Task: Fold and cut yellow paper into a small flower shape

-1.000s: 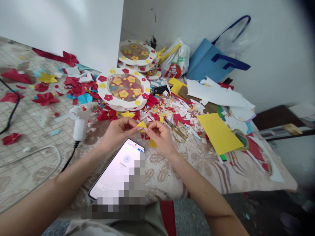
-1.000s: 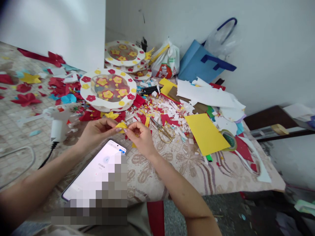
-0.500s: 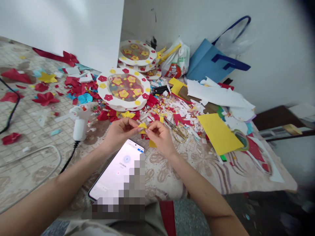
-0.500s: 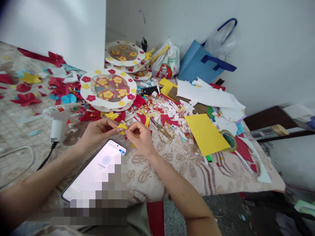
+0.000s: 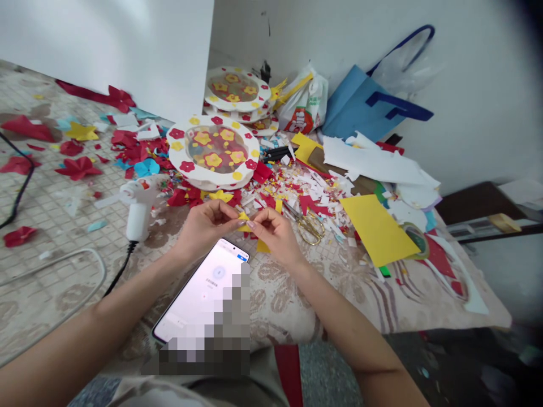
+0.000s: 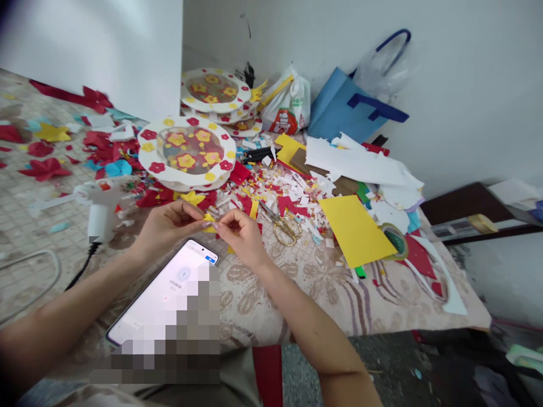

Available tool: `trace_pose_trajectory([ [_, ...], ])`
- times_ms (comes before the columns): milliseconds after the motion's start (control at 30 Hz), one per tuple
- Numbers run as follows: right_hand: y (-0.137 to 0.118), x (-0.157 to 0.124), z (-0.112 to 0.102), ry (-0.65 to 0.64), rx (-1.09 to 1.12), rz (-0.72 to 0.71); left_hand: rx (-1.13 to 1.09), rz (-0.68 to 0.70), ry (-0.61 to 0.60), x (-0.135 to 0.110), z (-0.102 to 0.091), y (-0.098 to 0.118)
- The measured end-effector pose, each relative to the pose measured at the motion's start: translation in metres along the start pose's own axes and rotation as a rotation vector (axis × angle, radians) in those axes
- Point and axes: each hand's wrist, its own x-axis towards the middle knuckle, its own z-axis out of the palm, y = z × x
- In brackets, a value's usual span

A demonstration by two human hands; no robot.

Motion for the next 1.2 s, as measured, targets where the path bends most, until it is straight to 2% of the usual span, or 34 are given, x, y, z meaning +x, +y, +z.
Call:
trace_pose_trajectory([
  [167,0.0005,-0.0001,0.0004,0.018,0.002,-0.023,-0.061,0.034,-0.018,0.0009,0.0008,-0.0025],
  [500,0.0006,-0.0006,0.001,0.065,-0.043,0.001,-0.089,0.015,-0.027,0.0005,0.0017,-0.0016],
  [667,0.0015,-0.0002,0.0035,0.081,0.041,0.019,-0.066,0.016,-0.019,0.0007,0.0032,-0.0042],
  [1033,0.0,0.0002,0.0009,-0.043,0.027,0.064,-0.038,0.034,-0.021,-0.0004,0.0011,-0.0052],
  [1200,-0.0016,-0.0003,0.0008,-0.082,-0.074,0.018,-0.04,0.027,-0.037,-0.0003,0.0016,-0.0056],
])
